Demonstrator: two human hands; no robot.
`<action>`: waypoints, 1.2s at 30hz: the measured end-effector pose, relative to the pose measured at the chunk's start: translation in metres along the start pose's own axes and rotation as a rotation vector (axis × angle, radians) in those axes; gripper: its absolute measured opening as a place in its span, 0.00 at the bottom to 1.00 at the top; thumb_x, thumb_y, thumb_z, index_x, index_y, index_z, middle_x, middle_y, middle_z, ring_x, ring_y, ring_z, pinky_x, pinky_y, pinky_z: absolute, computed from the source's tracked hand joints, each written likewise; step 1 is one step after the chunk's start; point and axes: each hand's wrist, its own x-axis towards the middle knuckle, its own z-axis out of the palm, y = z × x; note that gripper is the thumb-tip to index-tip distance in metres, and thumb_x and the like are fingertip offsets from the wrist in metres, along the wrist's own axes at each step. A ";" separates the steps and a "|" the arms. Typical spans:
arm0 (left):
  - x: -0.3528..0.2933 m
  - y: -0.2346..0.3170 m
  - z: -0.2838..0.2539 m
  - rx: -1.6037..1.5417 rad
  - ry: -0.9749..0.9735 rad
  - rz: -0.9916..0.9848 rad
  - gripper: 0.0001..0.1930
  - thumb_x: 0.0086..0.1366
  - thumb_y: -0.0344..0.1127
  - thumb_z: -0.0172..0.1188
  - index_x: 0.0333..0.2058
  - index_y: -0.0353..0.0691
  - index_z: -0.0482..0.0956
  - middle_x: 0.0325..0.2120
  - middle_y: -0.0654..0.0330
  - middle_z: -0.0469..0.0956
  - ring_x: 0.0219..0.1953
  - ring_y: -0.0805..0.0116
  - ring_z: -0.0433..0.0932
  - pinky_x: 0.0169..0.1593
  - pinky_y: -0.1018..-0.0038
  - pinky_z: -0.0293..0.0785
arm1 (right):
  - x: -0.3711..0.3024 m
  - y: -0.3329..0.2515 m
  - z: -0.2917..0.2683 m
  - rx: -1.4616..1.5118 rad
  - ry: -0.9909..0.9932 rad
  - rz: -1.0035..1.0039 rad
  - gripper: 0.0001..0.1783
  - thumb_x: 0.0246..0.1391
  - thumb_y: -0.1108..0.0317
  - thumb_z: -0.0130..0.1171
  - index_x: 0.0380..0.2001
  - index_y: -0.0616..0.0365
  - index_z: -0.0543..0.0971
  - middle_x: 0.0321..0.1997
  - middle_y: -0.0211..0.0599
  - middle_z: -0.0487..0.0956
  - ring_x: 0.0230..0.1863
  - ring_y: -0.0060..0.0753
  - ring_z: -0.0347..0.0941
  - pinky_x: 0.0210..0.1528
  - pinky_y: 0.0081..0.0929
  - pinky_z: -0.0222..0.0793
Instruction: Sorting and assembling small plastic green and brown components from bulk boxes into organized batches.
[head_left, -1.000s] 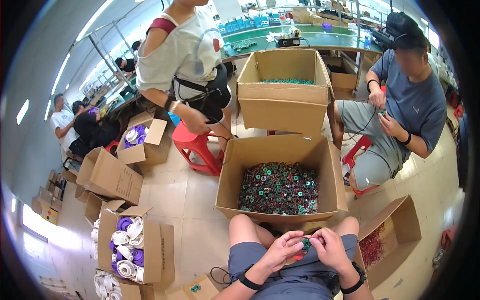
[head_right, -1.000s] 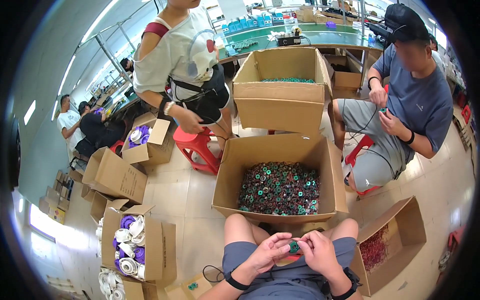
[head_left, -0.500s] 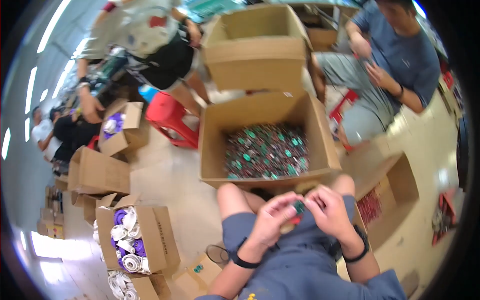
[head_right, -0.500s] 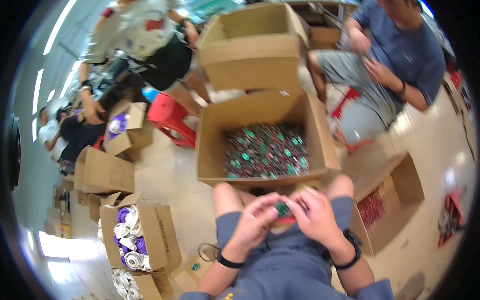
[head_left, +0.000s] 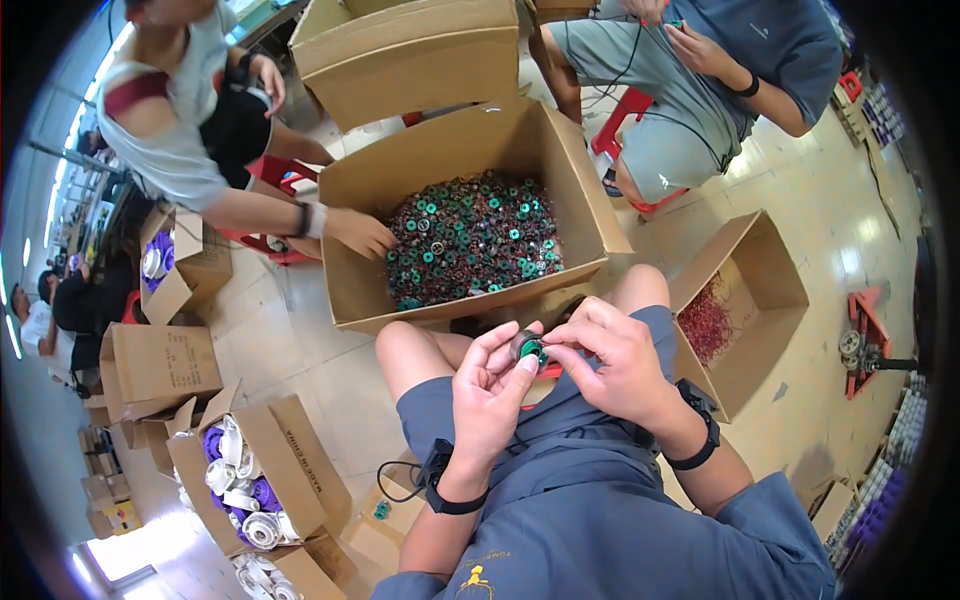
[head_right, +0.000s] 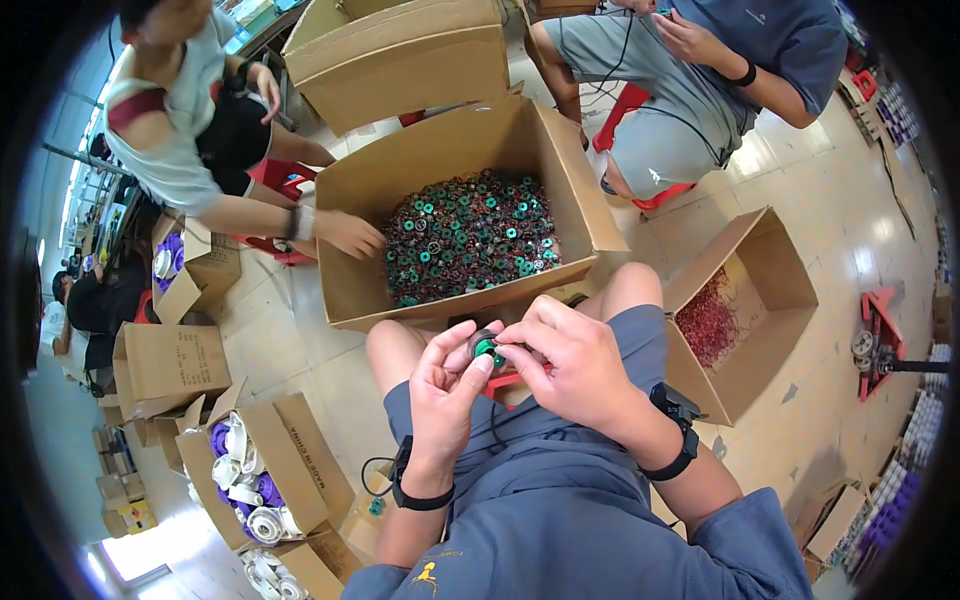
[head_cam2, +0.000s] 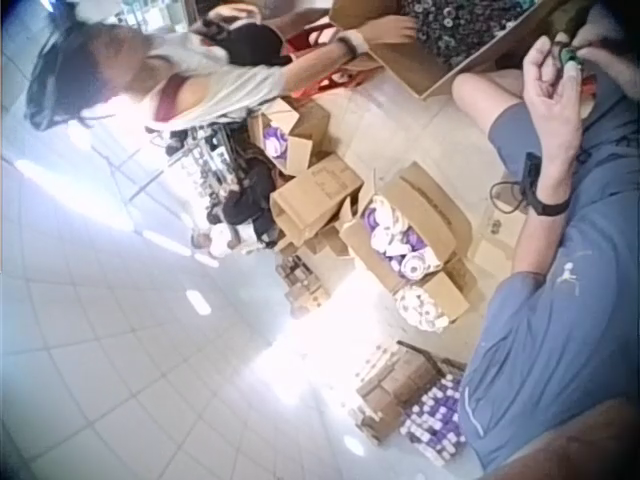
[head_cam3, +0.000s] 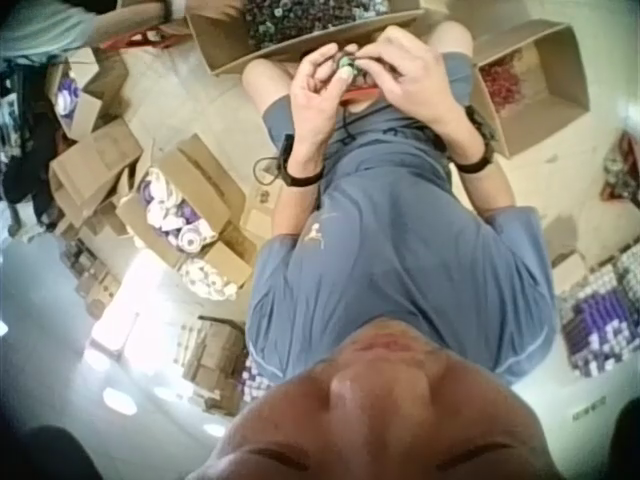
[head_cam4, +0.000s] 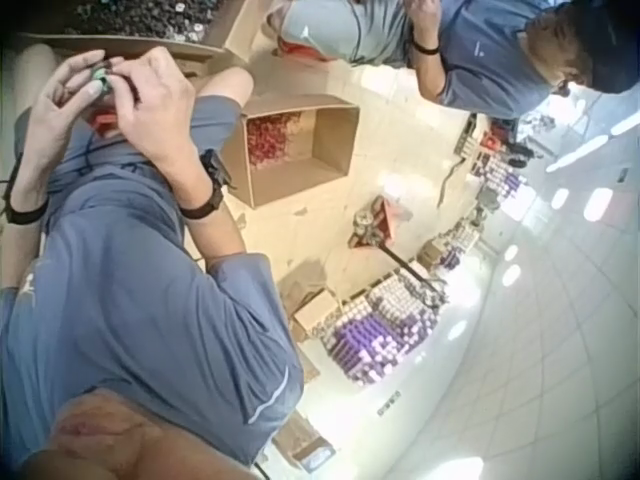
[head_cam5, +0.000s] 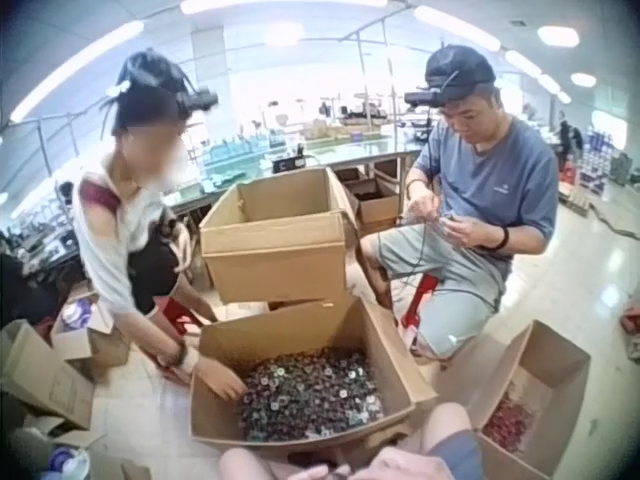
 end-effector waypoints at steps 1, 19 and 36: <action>0.000 -0.002 -0.001 0.009 0.015 0.003 0.22 0.66 0.20 0.54 0.58 0.28 0.65 0.54 0.45 0.73 0.53 0.68 0.75 0.57 0.73 0.74 | -0.001 0.003 0.002 -0.015 0.024 -0.043 0.06 0.47 0.74 0.65 0.32 0.57 0.81 0.25 0.33 0.72 0.24 0.33 0.72 0.25 0.27 0.68; -0.014 -0.024 0.001 0.188 0.041 -0.201 0.21 0.65 0.24 0.59 0.57 0.31 0.70 0.41 0.59 0.80 0.39 0.77 0.78 0.42 0.81 0.78 | -0.020 0.017 -0.001 -0.223 -0.089 -0.238 0.07 0.42 0.71 0.63 0.28 0.54 0.77 0.29 0.33 0.73 0.27 0.35 0.73 0.27 0.30 0.71; -0.009 -0.041 0.008 0.333 0.160 -0.018 0.17 0.62 0.22 0.61 0.51 0.27 0.74 0.36 0.59 0.81 0.36 0.80 0.78 0.40 0.84 0.76 | -0.030 0.031 0.012 0.047 0.037 0.055 0.04 0.47 0.75 0.62 0.27 0.58 0.76 0.26 0.39 0.73 0.24 0.44 0.73 0.25 0.35 0.70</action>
